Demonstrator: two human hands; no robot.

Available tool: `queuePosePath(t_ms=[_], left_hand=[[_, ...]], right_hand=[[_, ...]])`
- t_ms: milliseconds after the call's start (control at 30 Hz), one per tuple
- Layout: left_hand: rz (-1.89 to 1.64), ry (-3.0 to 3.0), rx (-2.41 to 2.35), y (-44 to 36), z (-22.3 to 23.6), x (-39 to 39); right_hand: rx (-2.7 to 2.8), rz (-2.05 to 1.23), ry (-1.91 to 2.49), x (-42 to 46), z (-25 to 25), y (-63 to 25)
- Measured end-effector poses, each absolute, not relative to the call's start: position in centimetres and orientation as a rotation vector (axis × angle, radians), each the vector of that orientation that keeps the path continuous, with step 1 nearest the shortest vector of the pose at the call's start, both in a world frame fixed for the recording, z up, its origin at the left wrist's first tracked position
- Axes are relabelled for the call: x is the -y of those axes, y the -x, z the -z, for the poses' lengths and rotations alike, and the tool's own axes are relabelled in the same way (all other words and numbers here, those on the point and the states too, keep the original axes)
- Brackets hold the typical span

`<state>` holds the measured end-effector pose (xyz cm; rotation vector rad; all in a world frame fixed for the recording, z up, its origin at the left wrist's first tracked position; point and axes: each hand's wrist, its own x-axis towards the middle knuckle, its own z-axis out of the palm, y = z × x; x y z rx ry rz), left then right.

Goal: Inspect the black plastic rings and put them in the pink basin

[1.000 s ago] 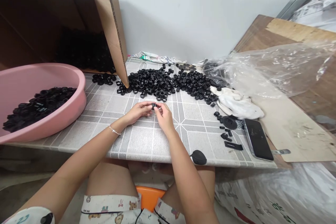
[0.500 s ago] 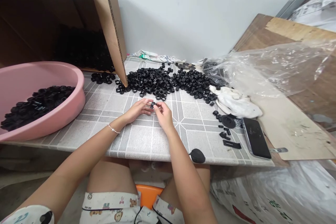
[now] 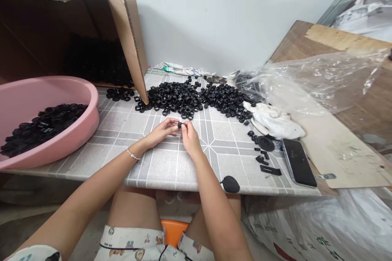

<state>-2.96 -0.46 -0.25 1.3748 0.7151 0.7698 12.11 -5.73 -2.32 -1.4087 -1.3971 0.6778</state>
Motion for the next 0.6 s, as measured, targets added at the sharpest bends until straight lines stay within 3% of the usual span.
queuePosePath(t_ms=[600], left_hand=[[-0.792, -1.456, -0.580, 3.14, 0.01, 0.40]], right_hand=[[1.491, -0.667, 1.351, 6.10, 1.89, -11.97]])
